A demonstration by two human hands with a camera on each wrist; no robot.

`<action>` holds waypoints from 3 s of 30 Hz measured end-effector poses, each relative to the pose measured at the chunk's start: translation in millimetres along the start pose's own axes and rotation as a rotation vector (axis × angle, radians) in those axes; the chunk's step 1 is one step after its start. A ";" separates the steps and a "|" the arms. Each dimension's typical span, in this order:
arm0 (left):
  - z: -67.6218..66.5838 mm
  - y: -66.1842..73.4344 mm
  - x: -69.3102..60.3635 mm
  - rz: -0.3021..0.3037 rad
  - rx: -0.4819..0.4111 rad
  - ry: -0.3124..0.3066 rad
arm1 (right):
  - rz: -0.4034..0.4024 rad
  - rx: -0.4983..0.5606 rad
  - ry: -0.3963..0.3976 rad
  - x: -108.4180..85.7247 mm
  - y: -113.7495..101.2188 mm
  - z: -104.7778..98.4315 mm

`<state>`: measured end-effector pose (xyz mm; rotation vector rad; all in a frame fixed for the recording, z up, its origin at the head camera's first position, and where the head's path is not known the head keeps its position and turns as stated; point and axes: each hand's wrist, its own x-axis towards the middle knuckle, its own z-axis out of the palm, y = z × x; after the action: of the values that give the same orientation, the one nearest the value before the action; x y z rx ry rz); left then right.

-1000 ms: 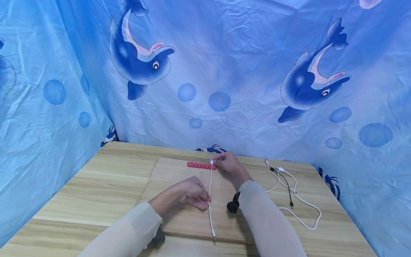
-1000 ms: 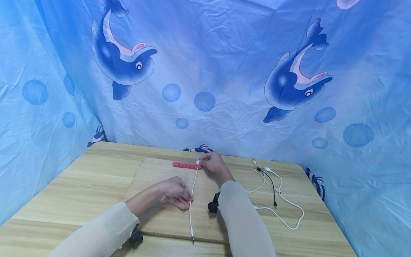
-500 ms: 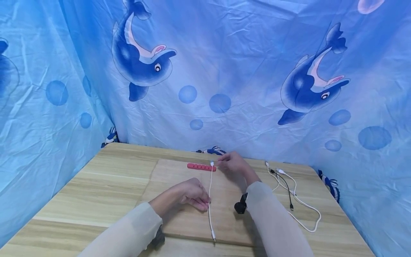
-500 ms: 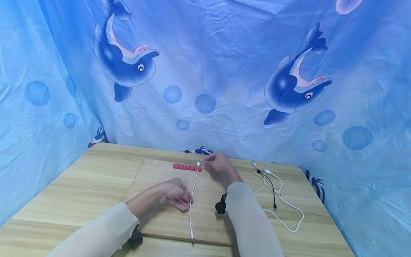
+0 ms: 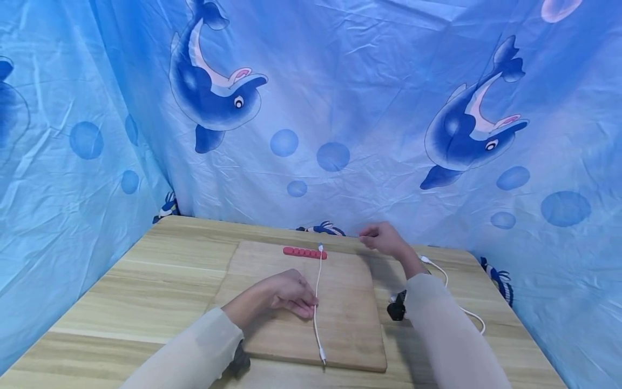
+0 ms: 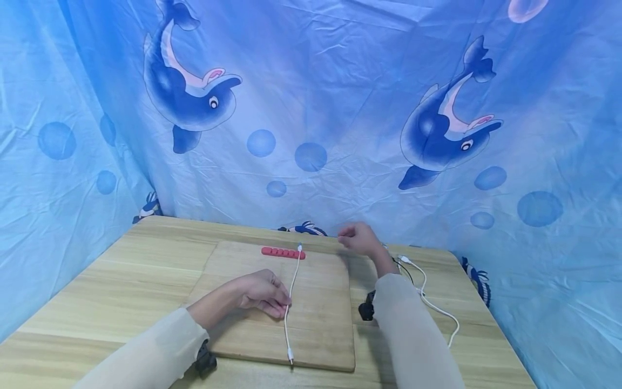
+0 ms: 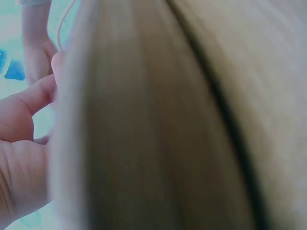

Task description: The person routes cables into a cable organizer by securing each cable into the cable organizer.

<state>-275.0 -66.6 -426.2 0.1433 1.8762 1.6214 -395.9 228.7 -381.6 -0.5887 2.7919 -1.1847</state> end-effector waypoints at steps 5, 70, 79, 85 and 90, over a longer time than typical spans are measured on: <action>-3.0 -3.1 0.7 0.015 -0.010 -0.028 | 0.010 -0.002 0.014 -12.2 19.9 -20.4; -13.5 -14.8 -3.9 0.144 -0.052 -0.067 | 0.051 -0.345 0.107 -69.6 124.1 -55.1; -13.9 -14.4 -3.3 0.140 -0.051 -0.065 | 0.038 -0.316 0.093 -70.4 117.2 -61.7; -14.0 -13.2 -2.7 0.138 -0.050 -0.069 | 0.007 -0.333 0.095 -72.2 109.2 -69.1; -14.0 -13.5 -3.1 0.143 -0.053 -0.063 | -0.016 -0.354 0.091 -71.0 102.2 -74.0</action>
<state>-275.6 -83.1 -437.0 0.3085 1.8087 1.7401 -377.6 369.8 -408.3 -0.5905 3.1044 -0.7375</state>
